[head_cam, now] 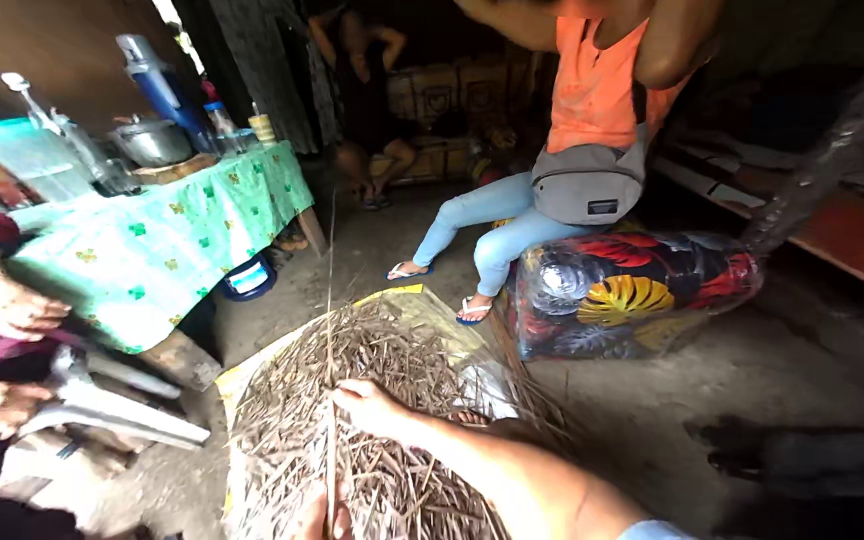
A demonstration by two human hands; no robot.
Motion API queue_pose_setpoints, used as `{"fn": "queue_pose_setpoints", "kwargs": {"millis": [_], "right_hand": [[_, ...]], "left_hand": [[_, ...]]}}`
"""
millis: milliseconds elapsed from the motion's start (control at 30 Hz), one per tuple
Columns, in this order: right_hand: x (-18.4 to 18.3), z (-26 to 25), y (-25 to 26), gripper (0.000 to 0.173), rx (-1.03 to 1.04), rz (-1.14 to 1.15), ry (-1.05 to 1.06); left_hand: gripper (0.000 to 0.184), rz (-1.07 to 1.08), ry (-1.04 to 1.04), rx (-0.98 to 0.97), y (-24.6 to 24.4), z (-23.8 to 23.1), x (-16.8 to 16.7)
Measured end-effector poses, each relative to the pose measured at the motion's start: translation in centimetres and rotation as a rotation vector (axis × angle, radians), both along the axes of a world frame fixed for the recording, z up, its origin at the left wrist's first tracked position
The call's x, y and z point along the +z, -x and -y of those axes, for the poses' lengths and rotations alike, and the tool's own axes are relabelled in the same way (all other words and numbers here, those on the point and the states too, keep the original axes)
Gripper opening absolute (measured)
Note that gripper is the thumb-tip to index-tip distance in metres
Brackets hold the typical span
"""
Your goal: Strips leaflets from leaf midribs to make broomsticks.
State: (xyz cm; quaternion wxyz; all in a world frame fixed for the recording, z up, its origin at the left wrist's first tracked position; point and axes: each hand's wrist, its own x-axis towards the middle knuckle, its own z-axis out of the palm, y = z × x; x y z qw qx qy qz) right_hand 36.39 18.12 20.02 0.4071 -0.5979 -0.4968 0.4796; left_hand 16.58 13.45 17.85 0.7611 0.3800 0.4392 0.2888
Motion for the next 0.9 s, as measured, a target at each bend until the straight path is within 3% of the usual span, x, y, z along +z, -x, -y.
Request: {"fn": "queue_pose_setpoints", "kwargs": {"millis": [100, 267, 600, 733, 900], "right_hand": [[0.3, 1.0, 0.2, 0.037, 0.214, 0.287, -0.116], [0.9, 3.6, 1.9, 0.038, 0.522, 0.537, -0.262], [-0.8, 2.8, 1.4, 0.039, 0.618, 0.636, -0.426], [0.0, 1.7, 0.2, 0.042, 0.491, 0.816, -0.330], [0.7, -1.0, -2.5, 0.041, -0.046, 0.891, -0.037]], "left_hand": [[0.043, -0.022, 0.018, 0.087, 0.1, 0.2, 0.7], [0.043, -0.036, 0.017, 0.124, 0.4, 0.1, 1.3], [0.043, -0.044, 0.028, 0.123, 0.4, 0.4, 1.8], [0.045, -0.070, 0.022, 0.080, 0.5, 0.8, 2.1], [0.044, -0.071, 0.012, 0.038, 0.6, 1.6, 2.6]]}}
